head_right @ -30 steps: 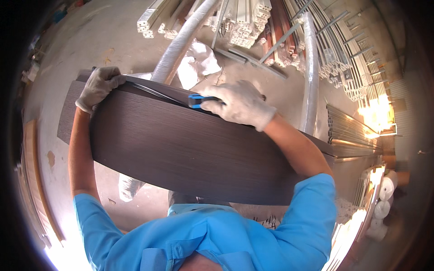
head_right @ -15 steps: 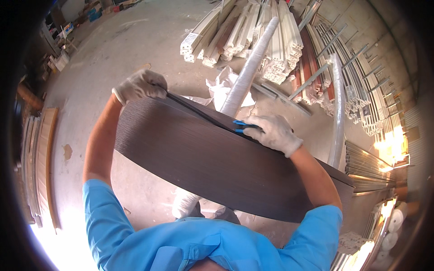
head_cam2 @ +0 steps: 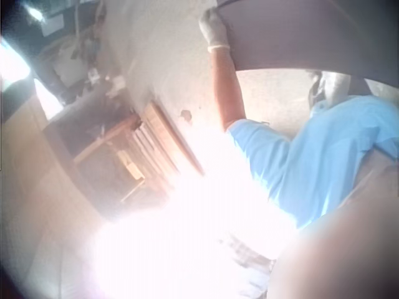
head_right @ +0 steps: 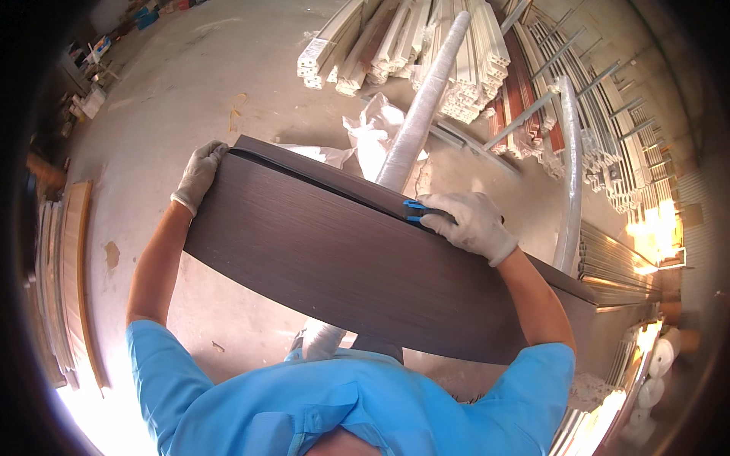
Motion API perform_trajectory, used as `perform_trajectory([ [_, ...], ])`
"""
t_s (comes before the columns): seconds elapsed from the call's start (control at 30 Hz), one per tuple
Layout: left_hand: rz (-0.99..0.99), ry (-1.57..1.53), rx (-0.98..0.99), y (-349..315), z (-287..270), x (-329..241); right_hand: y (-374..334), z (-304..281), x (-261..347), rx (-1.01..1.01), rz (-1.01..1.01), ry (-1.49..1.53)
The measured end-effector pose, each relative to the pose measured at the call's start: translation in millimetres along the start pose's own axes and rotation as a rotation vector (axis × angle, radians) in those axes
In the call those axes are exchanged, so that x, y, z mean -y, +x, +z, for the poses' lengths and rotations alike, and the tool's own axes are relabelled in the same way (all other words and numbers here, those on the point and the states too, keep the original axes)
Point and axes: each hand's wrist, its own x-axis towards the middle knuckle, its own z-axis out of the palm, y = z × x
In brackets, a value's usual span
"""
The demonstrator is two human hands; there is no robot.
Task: The person applies sealant along the edges of a large rectangular panel using a handheld caulking gun. They repeatedly reposition the panel and apply sealant to multiple edges, then place the panel on a nearby stack.
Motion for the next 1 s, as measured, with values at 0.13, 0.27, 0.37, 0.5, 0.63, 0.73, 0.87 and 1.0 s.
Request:
perform_trajectory([
  [0.13, -0.029, -0.007, -0.023, -3, 7, 2, 14, 6, 7, 0.005, -0.006, 0.003],
  [0.27, -0.067, -0.077, -0.032, -3, 6, 2, 49, 27, 14, -0.043, -0.061, 0.069],
  [0.37, -0.092, -0.168, -0.013, -5, 6, 0, 78, 41, 24, -0.090, -0.125, 0.049],
  [0.5, -0.140, -0.201, -0.042, -7, 8, -2, 118, 50, 45, 0.014, -0.040, 0.035],
  [0.63, -0.119, -0.131, -0.097, -5, 10, -2, 169, 60, 74, 0.009, -0.131, 0.021],
  [0.73, -0.126, -0.166, -0.117, -6, 11, -1, 216, 75, 100, 0.052, -0.125, 0.086],
  [0.87, -0.197, -0.125, -0.148, -6, 11, 0, 264, 92, 122, 0.051, -0.141, -0.007],
  [1.0, -0.179, -0.165, -0.167, -6, 12, 3, 253, 81, 118, 0.089, -0.117, 0.042],
])
